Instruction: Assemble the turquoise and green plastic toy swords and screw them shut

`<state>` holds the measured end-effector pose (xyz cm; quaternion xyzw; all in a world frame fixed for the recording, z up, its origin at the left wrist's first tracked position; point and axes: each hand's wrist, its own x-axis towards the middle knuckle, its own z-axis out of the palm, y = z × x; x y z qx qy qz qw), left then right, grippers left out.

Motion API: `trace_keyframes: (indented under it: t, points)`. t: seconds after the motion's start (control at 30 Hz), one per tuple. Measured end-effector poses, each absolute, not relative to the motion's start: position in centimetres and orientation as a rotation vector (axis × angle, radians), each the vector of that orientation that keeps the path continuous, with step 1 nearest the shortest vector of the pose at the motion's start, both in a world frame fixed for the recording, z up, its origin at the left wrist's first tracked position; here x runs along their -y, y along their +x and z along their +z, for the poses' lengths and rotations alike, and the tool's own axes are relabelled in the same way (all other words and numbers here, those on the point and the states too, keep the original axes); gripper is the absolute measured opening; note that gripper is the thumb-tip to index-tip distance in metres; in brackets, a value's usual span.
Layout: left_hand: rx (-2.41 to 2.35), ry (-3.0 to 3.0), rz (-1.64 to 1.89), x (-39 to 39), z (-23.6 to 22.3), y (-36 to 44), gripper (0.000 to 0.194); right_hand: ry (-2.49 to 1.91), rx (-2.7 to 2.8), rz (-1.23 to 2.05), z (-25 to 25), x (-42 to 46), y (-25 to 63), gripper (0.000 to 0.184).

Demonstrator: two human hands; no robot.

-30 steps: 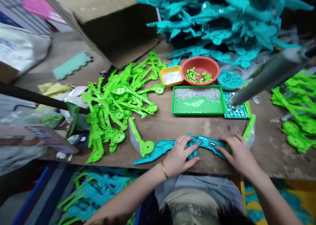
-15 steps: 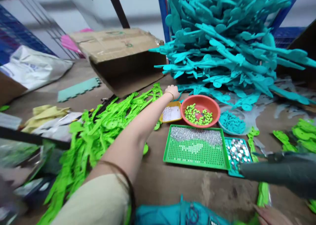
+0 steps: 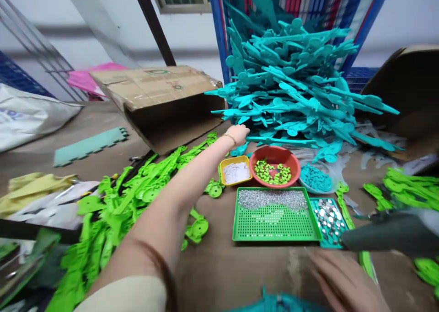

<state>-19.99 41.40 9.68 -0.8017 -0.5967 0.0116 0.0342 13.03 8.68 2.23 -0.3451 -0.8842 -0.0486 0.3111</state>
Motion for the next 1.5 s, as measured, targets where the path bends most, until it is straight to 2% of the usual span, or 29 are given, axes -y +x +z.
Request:
trace_keyframes:
  t: [0.07, 0.17, 0.3, 0.57, 0.7, 0.8, 0.9, 1.0, 1.1, 1.17, 1.3, 1.5]
  points:
    - [1.741, -2.460, -0.012, -37.7, 11.2, -20.4, 0.030, -1.136, 2.375, -0.057, 4.4, -11.4, 8.8, 0.031]
    - [1.709, -2.402, -0.087, -32.3, 12.8, -21.7, 0.036, -1.757, 2.386, 0.214, 6.7, -18.3, 3.7, 0.034]
    - [1.799, -2.255, -0.260, -25.1, 13.7, -24.7, 0.048, -2.014, 2.321, 0.382, 7.2, -27.1, 0.6, 0.037]
    - [2.495, -2.517, -1.785, -6.5, 11.2, -27.0, 0.048, -2.054, 2.201, 0.617, 4.5, -30.4, 0.5, 0.037]
    - [2.386, -2.379, -2.495, -1.7, 10.1, -24.7, 0.040, -1.952, 2.031, 0.639, 4.5, -29.4, 1.5, 0.035]
    - [2.275, -2.237, -2.807, -1.2, 9.4, -22.8, 0.041, -1.807, 1.915, 0.622, 5.7, -27.6, 1.4, 0.027]
    - [2.236, -2.038, -2.969, -1.8, 8.9, -21.5, 0.041, -1.618, 1.870, 0.603, 6.8, -23.4, 0.7, 0.027]
    - [2.156, -1.858, -3.107, -2.5, 8.4, -20.6, 0.037, -1.285, 1.864, 0.766, 7.1, -16.5, -0.3, 0.037]
    - [2.098, -1.699, -3.197, -3.2, 7.9, -19.8, 0.031, -0.988, 1.963, 0.980, 7.0, -9.3, -1.0, 0.021]
    - [2.052, -1.621, -3.232, -3.5, 7.7, -19.3, 0.027, -0.914, 2.040, 1.051, 6.7, -6.0, -1.3, 0.017]
    - [1.949, -1.570, -3.272, -3.6, 7.6, -18.3, 0.021, -0.959, 2.020, 1.051, 5.9, -4.1, -1.8, 0.019]
    - [1.889, -1.677, -3.217, -3.4, 7.9, -17.8, 0.026, -0.901, 2.045, 1.107, 5.9, -4.9, -1.8, 0.019]
